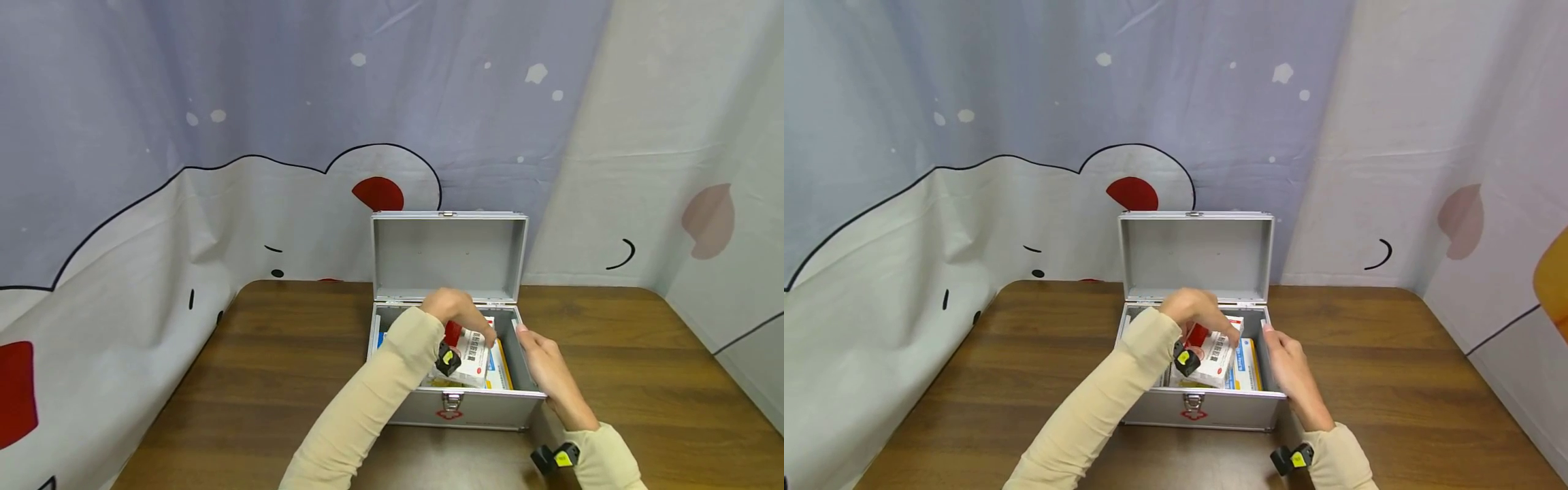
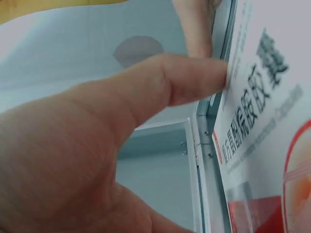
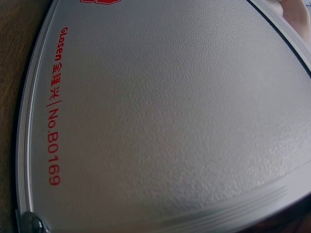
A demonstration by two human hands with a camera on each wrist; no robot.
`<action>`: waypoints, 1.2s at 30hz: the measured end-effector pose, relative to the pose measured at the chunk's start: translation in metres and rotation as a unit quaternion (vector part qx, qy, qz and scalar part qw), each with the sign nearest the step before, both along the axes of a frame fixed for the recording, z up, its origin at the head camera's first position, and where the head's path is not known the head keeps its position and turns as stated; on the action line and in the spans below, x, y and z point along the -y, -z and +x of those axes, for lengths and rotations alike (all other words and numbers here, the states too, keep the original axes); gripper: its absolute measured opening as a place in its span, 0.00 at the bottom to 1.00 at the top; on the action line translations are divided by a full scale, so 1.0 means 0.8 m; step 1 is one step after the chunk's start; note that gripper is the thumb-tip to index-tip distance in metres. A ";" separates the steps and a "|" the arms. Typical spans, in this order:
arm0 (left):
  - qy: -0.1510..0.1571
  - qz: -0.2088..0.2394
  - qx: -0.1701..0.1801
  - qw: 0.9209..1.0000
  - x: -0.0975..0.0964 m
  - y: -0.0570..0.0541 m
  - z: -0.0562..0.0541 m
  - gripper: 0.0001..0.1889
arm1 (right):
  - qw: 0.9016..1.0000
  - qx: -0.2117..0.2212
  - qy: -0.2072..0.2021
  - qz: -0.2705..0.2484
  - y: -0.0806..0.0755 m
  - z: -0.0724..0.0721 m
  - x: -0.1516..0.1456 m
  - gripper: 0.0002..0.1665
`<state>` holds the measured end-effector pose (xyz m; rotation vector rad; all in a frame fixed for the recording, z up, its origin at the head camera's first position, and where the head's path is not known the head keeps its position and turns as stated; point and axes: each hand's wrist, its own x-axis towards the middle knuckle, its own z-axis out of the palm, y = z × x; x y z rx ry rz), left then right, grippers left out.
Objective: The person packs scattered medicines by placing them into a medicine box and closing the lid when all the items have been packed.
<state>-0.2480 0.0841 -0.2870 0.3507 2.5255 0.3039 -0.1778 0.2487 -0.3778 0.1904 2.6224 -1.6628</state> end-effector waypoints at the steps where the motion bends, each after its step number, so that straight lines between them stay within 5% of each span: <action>1: -0.002 -0.004 -0.003 1.000 -0.004 0.002 0.000 0.32 | 1.000 0.001 -0.001 0.002 0.000 0.000 0.000 0.44; 9: -0.023 -0.037 -0.003 0.999 -0.027 0.022 0.001 0.30 | 1.000 0.007 -0.007 0.006 0.000 -0.002 0.000 0.44; 16: -0.076 -0.030 -0.024 0.996 -0.035 0.036 0.008 0.26 | 1.000 0.007 -0.004 0.007 -0.001 -0.001 0.004 0.44; 22: -0.031 -0.052 -0.009 0.998 -0.043 0.036 0.007 0.28 | 1.000 0.002 -0.003 0.012 -0.002 0.000 0.004 0.44; 36: 0.015 -0.105 -0.012 0.994 -0.065 0.037 0.004 0.21 | 1.000 -0.014 0.010 0.023 0.002 0.000 0.005 0.39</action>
